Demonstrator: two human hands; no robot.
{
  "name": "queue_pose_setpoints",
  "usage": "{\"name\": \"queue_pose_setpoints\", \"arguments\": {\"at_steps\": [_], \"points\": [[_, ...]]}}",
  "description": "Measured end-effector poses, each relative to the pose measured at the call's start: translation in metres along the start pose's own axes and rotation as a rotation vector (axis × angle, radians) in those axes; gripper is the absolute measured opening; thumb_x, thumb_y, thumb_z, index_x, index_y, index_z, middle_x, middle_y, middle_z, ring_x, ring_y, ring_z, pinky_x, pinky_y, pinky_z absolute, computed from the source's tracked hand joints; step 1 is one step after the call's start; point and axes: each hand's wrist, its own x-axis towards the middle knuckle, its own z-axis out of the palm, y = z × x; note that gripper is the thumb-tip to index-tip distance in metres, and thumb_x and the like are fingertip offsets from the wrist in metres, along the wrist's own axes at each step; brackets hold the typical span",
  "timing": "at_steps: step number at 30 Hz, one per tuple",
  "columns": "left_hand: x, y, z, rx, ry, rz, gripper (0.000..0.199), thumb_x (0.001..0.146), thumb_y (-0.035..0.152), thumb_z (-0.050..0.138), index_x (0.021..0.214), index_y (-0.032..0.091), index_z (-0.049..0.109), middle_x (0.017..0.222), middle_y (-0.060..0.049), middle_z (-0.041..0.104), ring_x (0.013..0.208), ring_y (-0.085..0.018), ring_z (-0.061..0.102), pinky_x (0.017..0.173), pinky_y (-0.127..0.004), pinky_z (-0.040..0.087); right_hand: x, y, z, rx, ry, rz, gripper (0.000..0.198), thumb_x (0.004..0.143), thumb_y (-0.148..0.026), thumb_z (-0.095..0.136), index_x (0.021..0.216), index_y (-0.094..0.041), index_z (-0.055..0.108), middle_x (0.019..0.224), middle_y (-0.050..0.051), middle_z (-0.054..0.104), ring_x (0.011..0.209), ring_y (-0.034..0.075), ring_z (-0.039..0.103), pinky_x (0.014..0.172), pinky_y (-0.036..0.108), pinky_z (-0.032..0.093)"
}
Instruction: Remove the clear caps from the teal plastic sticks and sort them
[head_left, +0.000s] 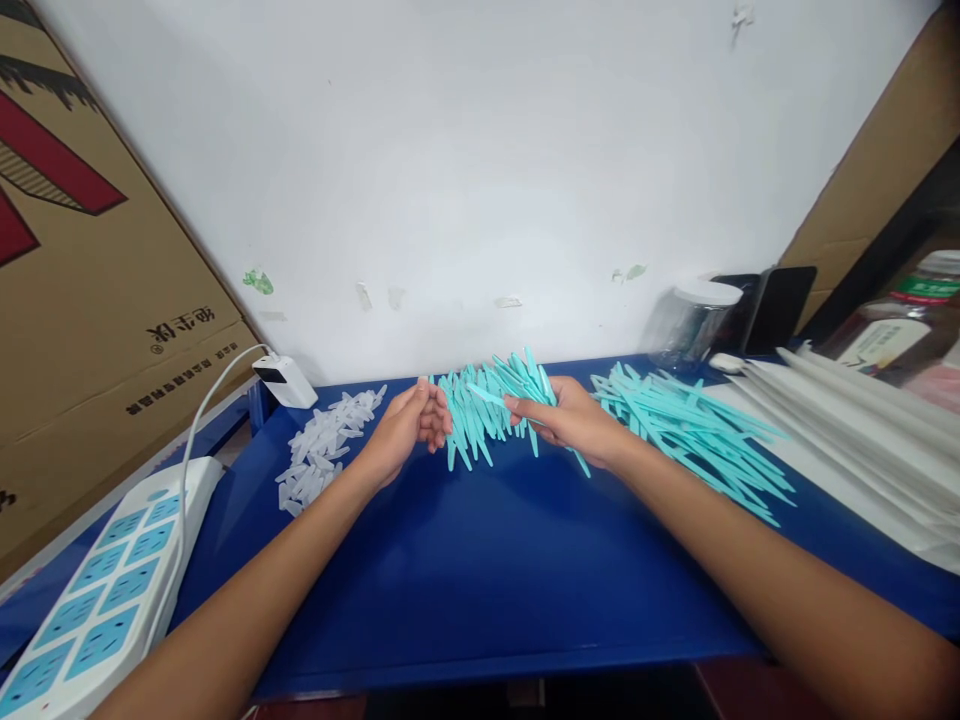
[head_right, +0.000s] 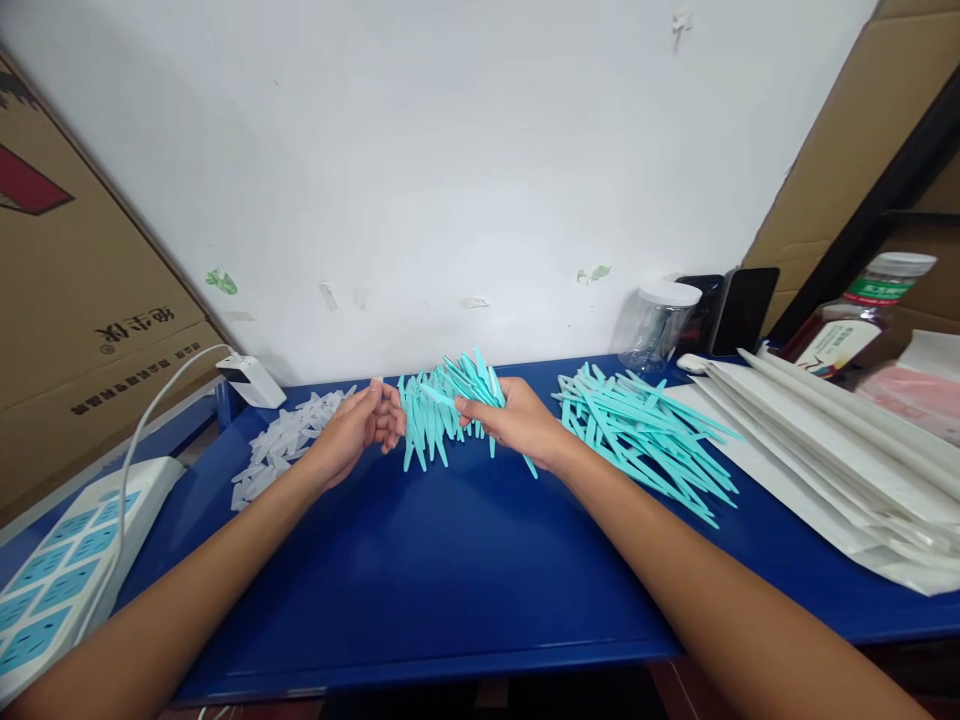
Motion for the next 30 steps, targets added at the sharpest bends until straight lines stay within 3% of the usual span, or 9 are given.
{"name": "queue_pose_setpoints", "arguments": {"at_steps": [6,8,11,13,16,21,25,28,30], "points": [[-0.0018,0.0025,0.0031,-0.1,0.038,-0.052,0.024,0.095,0.038,0.062,0.101,0.014,0.064,0.065,0.007,0.041,0.044,-0.005,0.033,0.04,-0.019,0.029,-0.0009,-0.0009,0.0008,-0.003,-0.018,-0.001,0.038,0.082,-0.053,0.078,0.073,-0.017,0.069,0.049,-0.006,0.039,0.045,0.008,0.03,0.044,0.025,0.019],[-0.0027,0.0028,0.0037,-0.116,0.019,-0.054,0.025,0.095,0.037,0.065,0.107,0.016,0.061,0.069,0.004,0.052,0.046,-0.007,0.042,0.042,-0.019,0.034,-0.0016,-0.0035,0.0006,0.007,-0.006,0.017,0.037,0.079,-0.051,0.081,0.074,-0.017,0.068,0.049,-0.007,0.039,0.045,0.008,0.03,0.044,0.025,0.019],[-0.0034,0.0024,0.0036,-0.152,-0.013,-0.043,0.028,0.094,0.04,0.07,0.106,0.019,0.054,0.099,-0.008,0.072,0.066,-0.015,0.068,0.054,-0.025,0.053,-0.0023,-0.006,0.001,0.021,-0.004,0.035,0.036,0.077,-0.049,0.083,0.076,-0.017,0.067,0.05,-0.007,0.042,0.046,0.008,0.031,0.045,0.026,0.021],[-0.0037,0.0021,0.0036,-0.175,-0.025,-0.043,0.03,0.095,0.041,0.07,0.1,0.019,0.05,0.12,-0.015,0.071,0.085,-0.021,0.075,0.066,-0.031,0.06,-0.0023,-0.0054,0.0017,0.028,-0.013,0.045,0.035,0.078,-0.048,0.082,0.077,-0.017,0.068,0.05,-0.006,0.043,0.046,0.008,0.031,0.045,0.026,0.021],[-0.004,0.0015,0.0049,-0.158,0.024,-0.051,0.032,0.095,0.043,0.07,0.098,0.019,0.049,0.13,-0.017,0.069,0.093,-0.024,0.077,0.072,-0.034,0.062,-0.0018,-0.0024,0.0027,0.041,-0.043,0.052,0.033,0.08,-0.047,0.081,0.078,-0.016,0.068,0.05,-0.007,0.041,0.045,0.007,0.03,0.044,0.025,0.02],[-0.0034,0.0,0.0083,-0.01,0.113,0.013,0.037,0.092,0.049,0.072,0.095,0.017,0.054,0.106,-0.012,0.076,0.075,-0.019,0.075,0.057,-0.027,0.058,-0.0009,0.0014,0.0025,0.039,-0.066,0.024,0.037,0.081,-0.051,0.079,0.078,-0.016,0.068,0.05,-0.007,0.04,0.044,0.007,0.031,0.043,0.025,0.019],[-0.0029,-0.0012,0.0087,0.091,0.178,0.126,0.037,0.085,0.05,0.079,0.089,0.015,0.066,0.085,-0.005,0.071,0.07,-0.015,0.069,0.053,-0.023,0.054,-0.0009,0.0002,0.0011,0.027,-0.062,0.018,0.038,0.082,-0.052,0.079,0.077,-0.015,0.068,0.049,-0.008,0.039,0.043,0.006,0.03,0.043,0.024,0.019],[-0.0033,-0.0009,0.008,0.103,0.193,0.113,0.038,0.084,0.05,0.079,0.093,0.014,0.071,0.065,0.001,0.062,0.056,-0.012,0.061,0.047,-0.022,0.05,-0.0014,-0.0008,0.0008,0.03,-0.063,0.025,0.038,0.084,-0.052,0.077,0.076,-0.015,0.068,0.049,-0.008,0.039,0.043,0.006,0.029,0.043,0.024,0.019],[-0.0038,0.0,0.0078,0.065,0.194,0.086,0.039,0.083,0.051,0.08,0.095,0.015,0.071,0.067,0.0,0.064,0.055,-0.014,0.062,0.044,-0.023,0.05,-0.0016,-0.0007,0.001,0.033,-0.067,0.026,0.038,0.085,-0.051,0.076,0.076,-0.015,0.068,0.049,-0.007,0.039,0.043,0.006,0.029,0.043,0.024,0.019]]}}
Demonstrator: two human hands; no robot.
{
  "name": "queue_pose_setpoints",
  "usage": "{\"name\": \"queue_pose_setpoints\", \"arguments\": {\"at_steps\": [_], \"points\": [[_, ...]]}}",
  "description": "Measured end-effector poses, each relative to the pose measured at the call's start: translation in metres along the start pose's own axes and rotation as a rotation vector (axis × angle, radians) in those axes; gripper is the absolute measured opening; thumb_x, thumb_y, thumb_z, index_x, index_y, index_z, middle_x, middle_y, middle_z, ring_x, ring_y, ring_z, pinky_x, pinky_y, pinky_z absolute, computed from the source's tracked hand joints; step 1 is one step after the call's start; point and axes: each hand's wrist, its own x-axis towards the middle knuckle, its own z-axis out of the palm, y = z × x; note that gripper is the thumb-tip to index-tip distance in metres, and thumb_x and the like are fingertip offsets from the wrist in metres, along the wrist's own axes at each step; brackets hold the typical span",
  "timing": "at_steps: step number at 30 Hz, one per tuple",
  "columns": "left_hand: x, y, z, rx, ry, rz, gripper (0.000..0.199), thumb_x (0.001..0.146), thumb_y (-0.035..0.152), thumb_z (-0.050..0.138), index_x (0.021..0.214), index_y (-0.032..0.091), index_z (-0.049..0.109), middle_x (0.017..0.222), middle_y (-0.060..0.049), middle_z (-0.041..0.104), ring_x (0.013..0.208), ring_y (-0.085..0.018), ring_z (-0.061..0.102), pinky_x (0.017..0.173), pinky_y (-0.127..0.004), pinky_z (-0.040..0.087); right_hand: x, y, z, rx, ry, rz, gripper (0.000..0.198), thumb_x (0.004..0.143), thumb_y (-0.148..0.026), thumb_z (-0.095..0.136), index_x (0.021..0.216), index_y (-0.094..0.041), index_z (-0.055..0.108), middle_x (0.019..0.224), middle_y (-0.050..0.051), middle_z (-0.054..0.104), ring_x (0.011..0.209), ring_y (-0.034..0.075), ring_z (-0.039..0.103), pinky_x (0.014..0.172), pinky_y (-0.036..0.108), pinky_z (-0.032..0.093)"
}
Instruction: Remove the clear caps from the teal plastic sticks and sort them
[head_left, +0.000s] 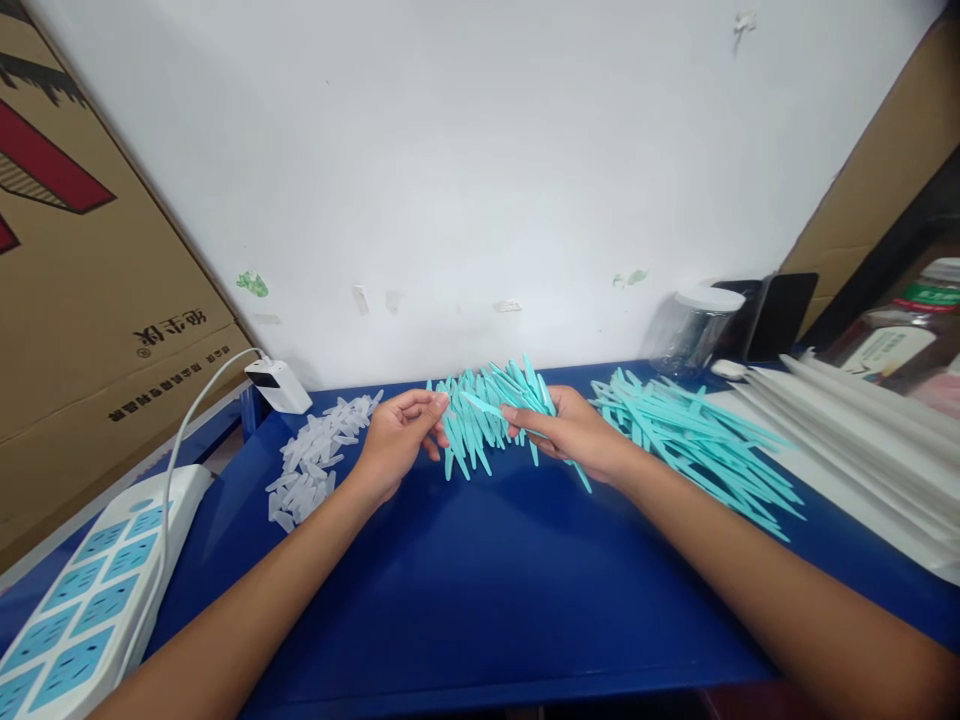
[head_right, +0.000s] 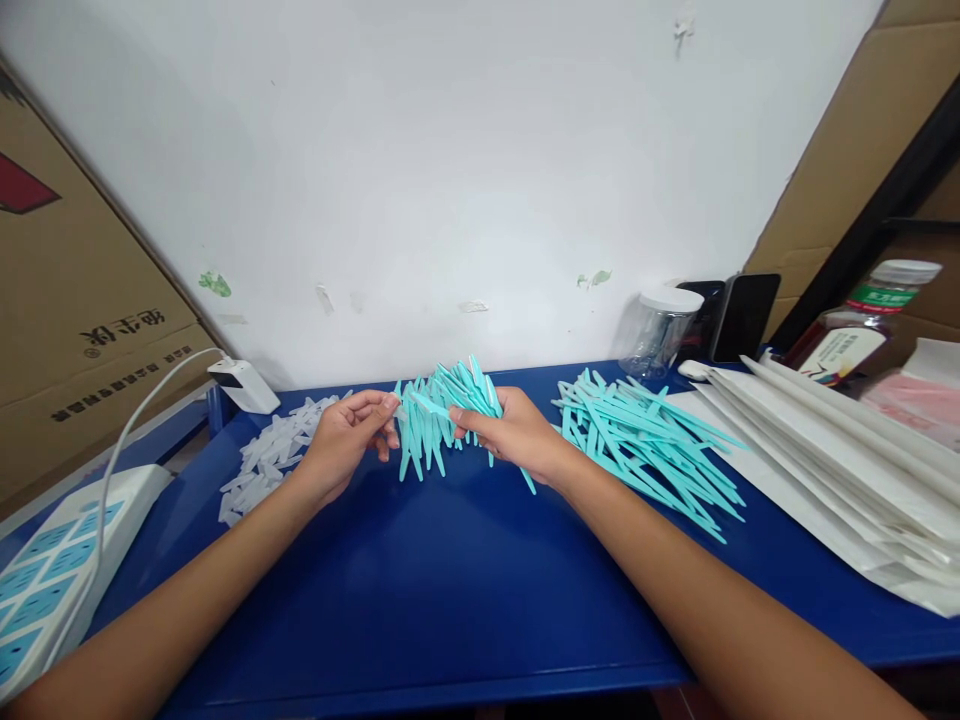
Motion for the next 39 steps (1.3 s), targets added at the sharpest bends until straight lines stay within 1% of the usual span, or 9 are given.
{"name": "queue_pose_setpoints", "arguments": {"at_steps": [4,9,11,15,21,24,30,35,39], "points": [[0.0,0.001,-0.001,-0.015,-0.01,-0.032,0.041,0.081,0.048,0.082,0.098,0.012,0.071,0.093,-0.011,0.076,0.068,-0.018,0.071,0.048,-0.025,0.055,0.002,0.001,0.0,0.002,0.007,0.002,0.036,0.084,-0.05,0.077,0.075,-0.015,0.068,0.049,-0.007,0.04,0.044,0.007,0.03,0.043,0.024,0.02],[0.001,0.001,-0.003,0.06,-0.065,0.038,0.048,0.08,0.043,0.084,0.114,0.013,0.069,0.101,-0.014,0.078,0.066,-0.019,0.072,0.051,-0.027,0.057,0.004,0.002,-0.004,-0.031,0.032,0.006,0.037,0.081,-0.051,0.079,0.075,-0.016,0.069,0.05,-0.006,0.044,0.044,0.007,0.031,0.043,0.025,0.019],[0.002,0.002,-0.003,0.087,-0.096,0.059,0.048,0.079,0.043,0.085,0.113,0.013,0.067,0.1,-0.014,0.079,0.064,-0.019,0.072,0.049,-0.026,0.055,0.004,0.002,-0.006,-0.078,0.038,-0.011,0.038,0.079,-0.052,0.081,0.075,-0.015,0.071,0.05,-0.005,0.046,0.045,0.008,0.033,0.044,0.025,0.021],[0.003,0.001,-0.006,0.107,-0.109,0.077,0.04,0.08,0.044,0.084,0.102,0.012,0.072,0.099,-0.014,0.079,0.063,-0.017,0.071,0.049,-0.026,0.055,0.004,-0.001,-0.01,-0.178,0.049,-0.042,0.038,0.077,-0.052,0.083,0.072,-0.015,0.074,0.049,-0.004,0.049,0.045,0.009,0.037,0.045,0.025,0.025],[0.006,-0.003,-0.009,0.085,-0.087,0.058,0.044,0.08,0.047,0.083,0.107,0.012,0.077,0.091,-0.012,0.077,0.064,-0.016,0.068,0.049,-0.025,0.054,0.002,-0.002,-0.013,-0.204,-0.028,-0.076,0.036,0.075,-0.049,0.085,0.072,-0.014,0.074,0.06,0.0,0.061,0.048,0.008,0.04,0.046,0.025,0.028],[0.006,-0.002,-0.009,0.074,-0.088,0.053,0.045,0.08,0.048,0.084,0.108,0.013,0.078,0.089,-0.011,0.077,0.064,-0.016,0.067,0.05,-0.025,0.053,0.002,-0.003,-0.014,-0.224,-0.042,-0.1,0.037,0.077,-0.05,0.082,0.071,-0.014,0.074,0.061,0.0,0.061,0.048,0.008,0.04,0.046,0.025,0.028],[0.005,0.002,-0.008,0.064,-0.079,0.066,0.044,0.081,0.048,0.083,0.108,0.014,0.078,0.094,-0.012,0.078,0.064,-0.015,0.066,0.05,-0.026,0.053,0.001,-0.007,-0.016,-0.234,0.007,-0.062,0.037,0.076,-0.051,0.083,0.074,-0.015,0.074,0.057,-0.001,0.058,0.048,0.009,0.037,0.046,0.025,0.027],[0.0,0.001,-0.005,0.071,-0.114,0.027,0.041,0.077,0.045,0.086,0.103,0.014,0.078,0.08,-0.009,0.077,0.059,-0.016,0.067,0.05,-0.026,0.051,0.0,-0.003,-0.011,-0.27,-0.065,-0.108,0.037,0.08,-0.051,0.08,0.075,-0.015,0.076,0.069,0.004,0.069,0.051,0.01,0.044,0.049,0.026,0.032],[-0.007,-0.001,0.002,0.074,-0.141,-0.004,0.037,0.079,0.045,0.085,0.097,0.014,0.077,0.067,-0.006,0.074,0.053,-0.016,0.065,0.052,-0.027,0.051,-0.002,-0.002,-0.003,-0.283,-0.068,-0.15,0.037,0.084,-0.051,0.077,0.08,-0.014,0.077,0.078,0.005,0.073,0.056,0.012,0.05,0.053,0.027,0.037]]}}
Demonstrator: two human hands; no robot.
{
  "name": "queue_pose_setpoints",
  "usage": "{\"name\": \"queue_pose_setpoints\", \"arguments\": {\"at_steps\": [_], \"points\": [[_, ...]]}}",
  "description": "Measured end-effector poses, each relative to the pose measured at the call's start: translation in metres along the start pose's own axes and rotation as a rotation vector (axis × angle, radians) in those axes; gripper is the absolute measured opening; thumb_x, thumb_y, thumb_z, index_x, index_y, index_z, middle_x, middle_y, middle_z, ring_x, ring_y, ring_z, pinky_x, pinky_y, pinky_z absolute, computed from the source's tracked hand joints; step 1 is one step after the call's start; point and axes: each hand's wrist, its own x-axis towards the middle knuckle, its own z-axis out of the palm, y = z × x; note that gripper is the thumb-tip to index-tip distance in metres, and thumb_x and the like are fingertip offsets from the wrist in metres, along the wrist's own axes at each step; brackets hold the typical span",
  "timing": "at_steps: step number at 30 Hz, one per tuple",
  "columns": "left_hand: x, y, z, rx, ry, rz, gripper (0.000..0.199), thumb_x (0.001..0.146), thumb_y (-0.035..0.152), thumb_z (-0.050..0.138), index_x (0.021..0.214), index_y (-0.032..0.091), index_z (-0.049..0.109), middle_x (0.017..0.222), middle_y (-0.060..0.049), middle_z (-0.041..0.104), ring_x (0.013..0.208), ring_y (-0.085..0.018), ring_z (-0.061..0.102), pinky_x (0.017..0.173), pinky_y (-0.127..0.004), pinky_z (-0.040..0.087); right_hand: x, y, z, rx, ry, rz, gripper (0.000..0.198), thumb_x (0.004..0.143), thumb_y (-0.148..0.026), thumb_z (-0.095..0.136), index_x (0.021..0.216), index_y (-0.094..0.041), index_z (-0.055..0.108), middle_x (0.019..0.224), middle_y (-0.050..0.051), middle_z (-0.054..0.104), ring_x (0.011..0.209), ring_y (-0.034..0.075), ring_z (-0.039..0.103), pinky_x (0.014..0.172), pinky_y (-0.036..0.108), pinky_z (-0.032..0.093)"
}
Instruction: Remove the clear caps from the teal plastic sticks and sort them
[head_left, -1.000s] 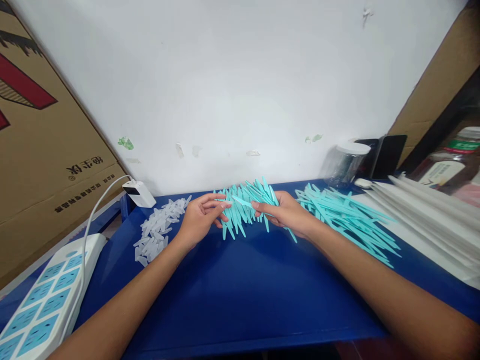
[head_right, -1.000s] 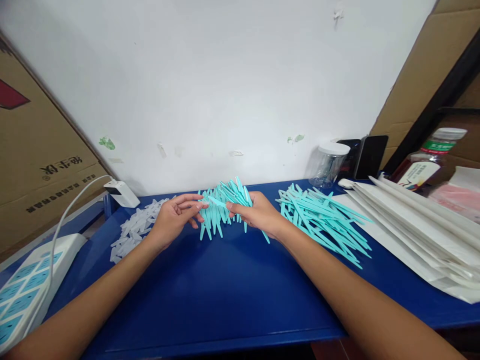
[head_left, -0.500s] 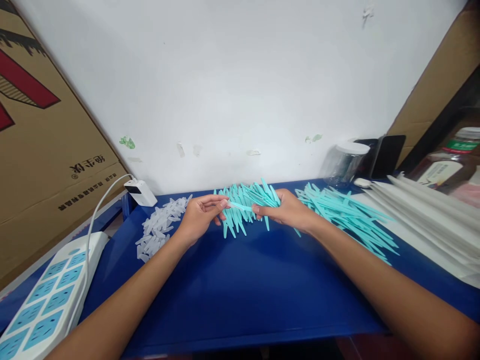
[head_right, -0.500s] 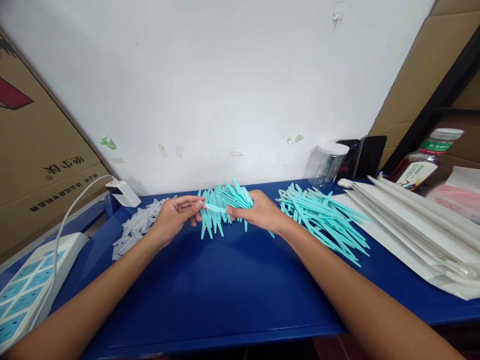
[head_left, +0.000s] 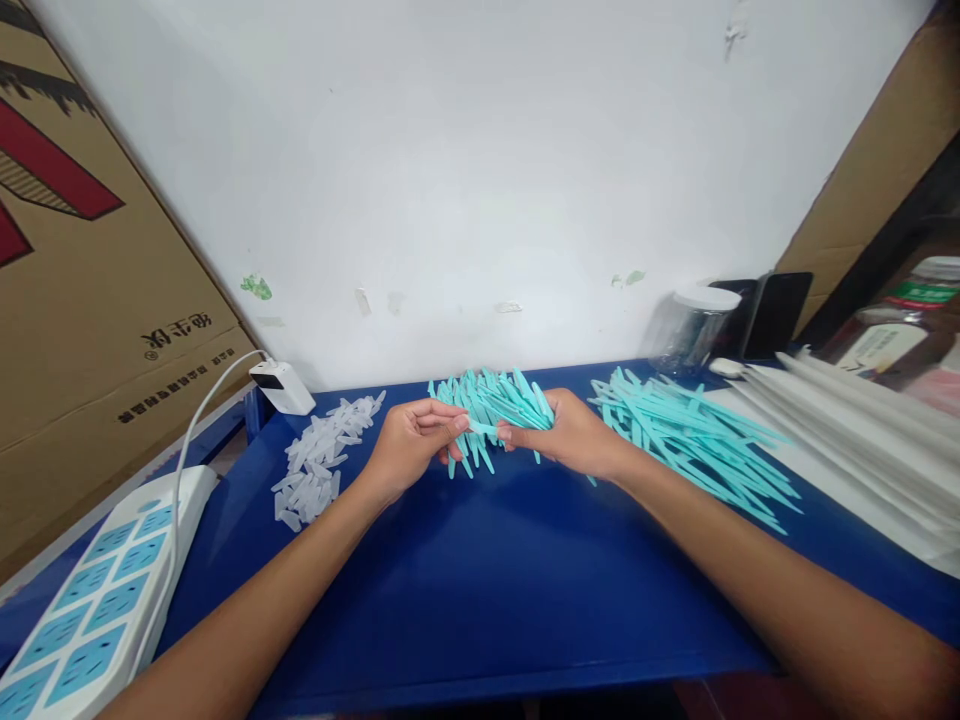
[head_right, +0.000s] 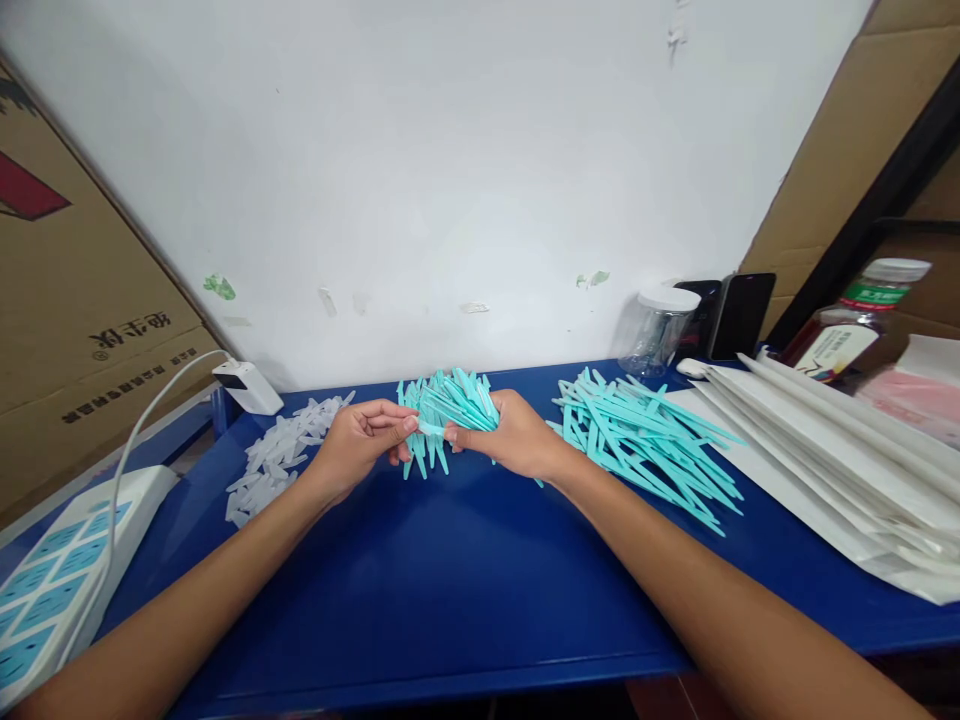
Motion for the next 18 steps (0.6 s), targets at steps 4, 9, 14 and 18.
{"name": "queue_pose_setpoints", "arguments": {"at_steps": [4,9,14,18], "points": [[0.004,0.005,-0.003,0.054,-0.02,0.021,0.045,0.08,0.051,0.082,0.103,0.013,0.075,0.075,-0.008,0.076,0.058,-0.019,0.068,0.053,-0.029,0.052,-0.001,0.0,0.003,-0.018,0.022,0.016,0.041,0.082,-0.055,0.077,0.079,-0.014,0.076,0.071,0.004,0.067,0.056,0.012,0.049,0.054,0.027,0.036],[0.02,0.017,-0.06,0.664,0.174,0.153,0.045,0.09,0.054,0.065,0.118,0.02,0.071,0.085,-0.007,0.075,0.061,-0.02,0.065,0.061,-0.032,0.048,0.003,0.007,-0.002,0.053,0.214,0.093,0.044,0.086,-0.06,0.072,0.075,-0.018,0.064,0.055,-0.004,0.045,0.05,0.01,0.034,0.048,0.026,0.025],[0.032,0.012,-0.133,1.28,0.033,-0.136,0.023,0.068,0.039,0.077,0.084,0.023,0.076,0.083,-0.006,0.072,0.075,-0.026,0.066,0.063,-0.03,0.04,0.007,0.013,-0.01,0.085,0.252,0.135,0.044,0.084,-0.06,0.073,0.075,-0.019,0.062,0.056,-0.004,0.042,0.05,0.01,0.033,0.047,0.025,0.024],[0.031,0.005,-0.155,1.199,-0.075,-0.29,0.034,0.056,0.043,0.08,0.083,0.023,0.075,0.086,-0.006,0.073,0.074,-0.026,0.066,0.062,-0.03,0.042,0.006,0.015,-0.011,0.082,0.183,0.122,0.04,0.084,-0.056,0.074,0.076,-0.018,0.066,0.055,-0.005,0.042,0.049,0.01,0.032,0.048,0.026,0.024]]}}
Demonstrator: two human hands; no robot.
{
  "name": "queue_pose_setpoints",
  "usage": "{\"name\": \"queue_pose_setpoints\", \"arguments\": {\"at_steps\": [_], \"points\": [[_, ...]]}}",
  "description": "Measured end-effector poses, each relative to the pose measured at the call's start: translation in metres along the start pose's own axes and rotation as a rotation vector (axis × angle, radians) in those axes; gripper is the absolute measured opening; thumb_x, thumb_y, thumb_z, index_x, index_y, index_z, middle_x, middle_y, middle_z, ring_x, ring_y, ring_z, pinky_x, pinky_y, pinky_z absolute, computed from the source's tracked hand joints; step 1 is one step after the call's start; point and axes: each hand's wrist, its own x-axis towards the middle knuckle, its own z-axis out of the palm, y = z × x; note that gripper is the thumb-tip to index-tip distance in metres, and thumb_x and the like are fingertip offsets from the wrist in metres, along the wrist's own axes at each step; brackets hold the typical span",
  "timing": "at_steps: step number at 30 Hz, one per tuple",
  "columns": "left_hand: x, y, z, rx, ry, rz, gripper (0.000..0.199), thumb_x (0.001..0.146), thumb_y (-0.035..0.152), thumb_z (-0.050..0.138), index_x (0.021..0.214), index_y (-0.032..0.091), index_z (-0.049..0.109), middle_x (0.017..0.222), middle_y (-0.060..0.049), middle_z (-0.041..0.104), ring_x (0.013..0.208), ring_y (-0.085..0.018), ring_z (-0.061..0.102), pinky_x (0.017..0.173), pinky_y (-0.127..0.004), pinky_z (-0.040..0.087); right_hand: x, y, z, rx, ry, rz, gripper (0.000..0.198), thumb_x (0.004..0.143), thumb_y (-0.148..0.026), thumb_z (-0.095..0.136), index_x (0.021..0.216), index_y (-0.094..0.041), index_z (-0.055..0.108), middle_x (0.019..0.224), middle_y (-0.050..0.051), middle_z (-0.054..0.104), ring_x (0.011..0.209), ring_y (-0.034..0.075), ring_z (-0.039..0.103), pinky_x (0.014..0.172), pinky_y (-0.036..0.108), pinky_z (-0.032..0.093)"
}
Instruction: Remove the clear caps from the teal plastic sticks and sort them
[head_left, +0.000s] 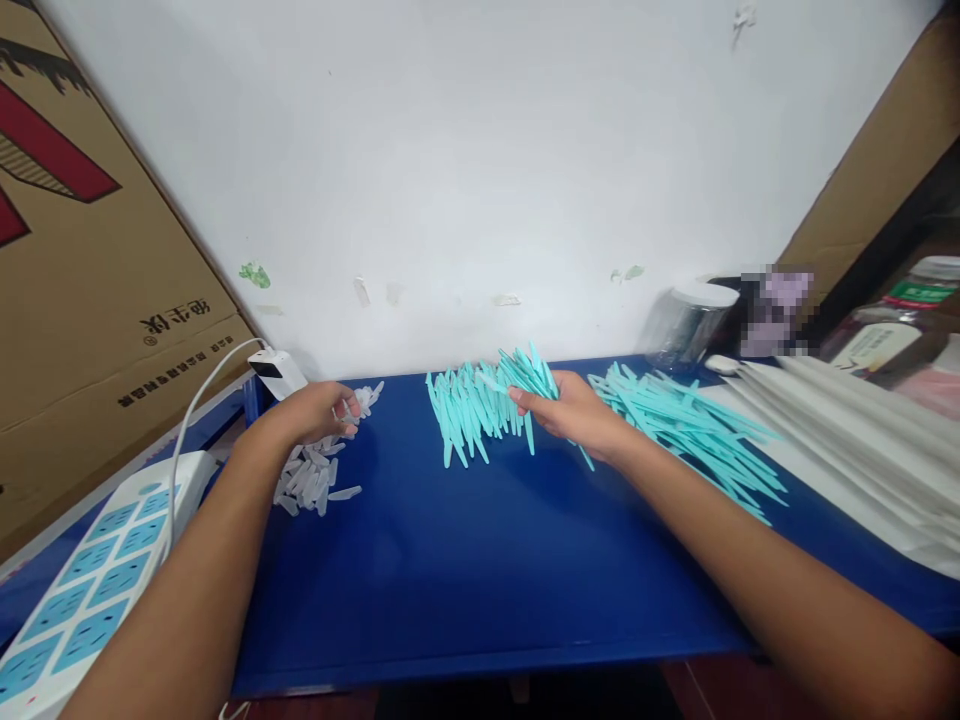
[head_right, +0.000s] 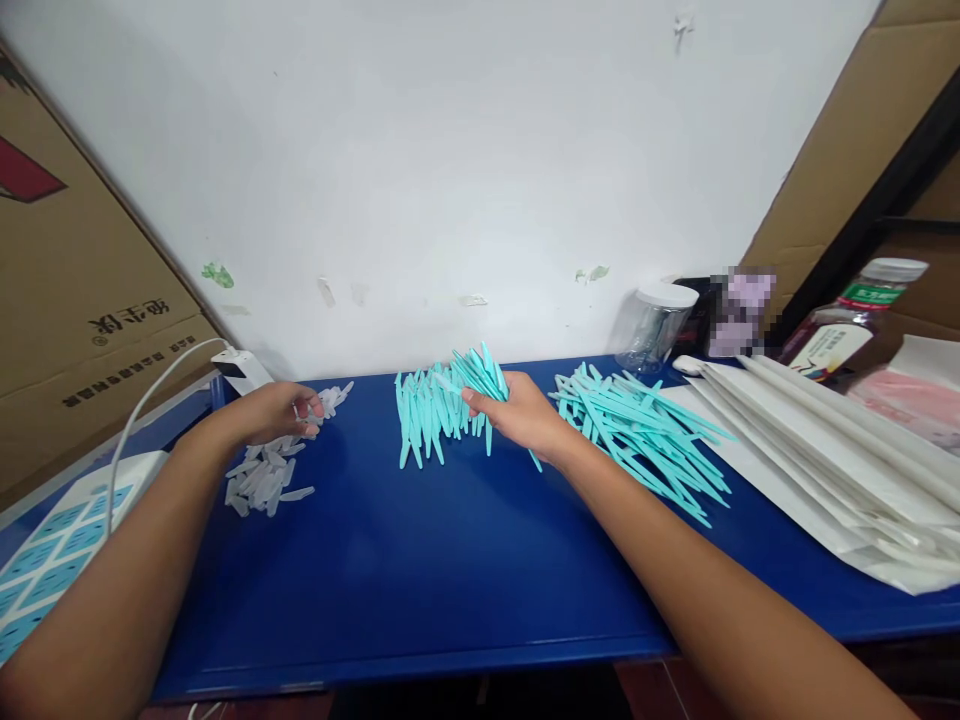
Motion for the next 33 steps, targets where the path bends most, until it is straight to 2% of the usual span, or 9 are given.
{"name": "queue_pose_setpoints", "arguments": {"at_steps": [3,7,11,14,18,21,23,26,33], "points": [[-0.004,-0.006,-0.002,-0.07,-0.096,-0.014,0.039,0.055,0.051,0.08,0.081,0.023,0.074,0.082,-0.006,0.072,0.072,-0.026,0.067,0.06,-0.03,0.043,0.0,0.001,0.001,-0.007,-0.017,-0.003,0.039,0.084,-0.055,0.074,0.075,-0.018,0.066,0.053,-0.006,0.041,0.048,0.01,0.031,0.048,0.026,0.024],[-0.007,-0.017,-0.006,-0.118,-0.222,-0.004,0.048,0.056,0.055,0.081,0.093,0.024,0.077,0.088,-0.007,0.074,0.074,-0.028,0.067,0.061,-0.031,0.046,0.0,0.001,0.001,0.007,-0.005,-0.008,0.038,0.084,-0.054,0.074,0.076,-0.017,0.067,0.053,-0.006,0.041,0.049,0.009,0.032,0.048,0.025,0.024],[-0.005,-0.014,-0.004,-0.066,-0.269,-0.001,0.036,0.058,0.054,0.079,0.075,0.022,0.075,0.079,-0.008,0.074,0.071,-0.027,0.065,0.062,-0.032,0.044,0.0,-0.001,0.001,0.016,-0.023,0.008,0.039,0.084,-0.055,0.075,0.075,-0.018,0.066,0.052,-0.006,0.04,0.048,0.009,0.031,0.047,0.025,0.022],[-0.005,0.004,-0.002,-0.146,-0.187,0.093,0.037,0.062,0.056,0.078,0.074,0.022,0.073,0.078,-0.007,0.074,0.074,-0.026,0.066,0.065,-0.031,0.047,-0.001,-0.003,0.002,0.018,-0.052,0.04,0.044,0.081,-0.06,0.077,0.073,-0.018,0.066,0.051,-0.006,0.039,0.047,0.009,0.03,0.046,0.025,0.021],[-0.011,0.041,0.003,-0.413,0.032,0.284,0.041,0.075,0.06,0.076,0.089,0.021,0.074,0.085,-0.008,0.077,0.081,-0.024,0.069,0.074,-0.032,0.052,-0.003,-0.004,0.004,0.032,-0.106,0.049,0.051,0.08,-0.067,0.076,0.072,-0.017,0.066,0.052,-0.006,0.038,0.047,0.008,0.027,0.045,0.025,0.019],[-0.017,0.07,0.014,-0.689,0.139,0.371,0.042,0.079,0.057,0.079,0.096,0.019,0.074,0.088,-0.009,0.077,0.082,-0.023,0.071,0.076,-0.033,0.055,-0.005,-0.005,0.006,0.073,-0.172,0.004,0.055,0.083,-0.072,0.069,0.077,-0.018,0.063,0.061,-0.001,0.053,0.049,0.009,0.033,0.045,0.025,0.022],[-0.02,0.086,0.025,-0.847,0.145,0.397,0.041,0.081,0.054,0.079,0.099,0.018,0.075,0.091,-0.01,0.076,0.081,-0.022,0.071,0.073,-0.032,0.056,-0.006,-0.005,0.007,0.118,-0.212,-0.004,0.054,0.085,-0.073,0.066,0.083,-0.019,0.061,0.071,0.002,0.062,0.05,0.009,0.036,0.044,0.025,0.023],[-0.024,0.105,0.04,-0.987,0.135,0.405,0.038,0.084,0.049,0.079,0.104,0.016,0.076,0.091,-0.009,0.075,0.079,-0.019,0.069,0.07,-0.029,0.056,-0.007,-0.007,0.008,0.143,-0.24,0.023,0.05,0.085,-0.068,0.069,0.085,-0.02,0.058,0.073,0.002,0.065,0.048,0.008,0.036,0.043,0.024,0.023],[-0.033,0.124,0.053,-1.032,0.181,0.4,0.036,0.082,0.047,0.082,0.102,0.017,0.081,0.095,-0.009,0.078,0.082,-0.019,0.069,0.071,-0.03,0.056,-0.008,-0.007,0.008,0.064,-0.266,0.033,0.044,0.084,-0.058,0.075,0.08,-0.015,0.068,0.073,0.006,0.071,0.044,0.007,0.038,0.042,0.025,0.027]]}}
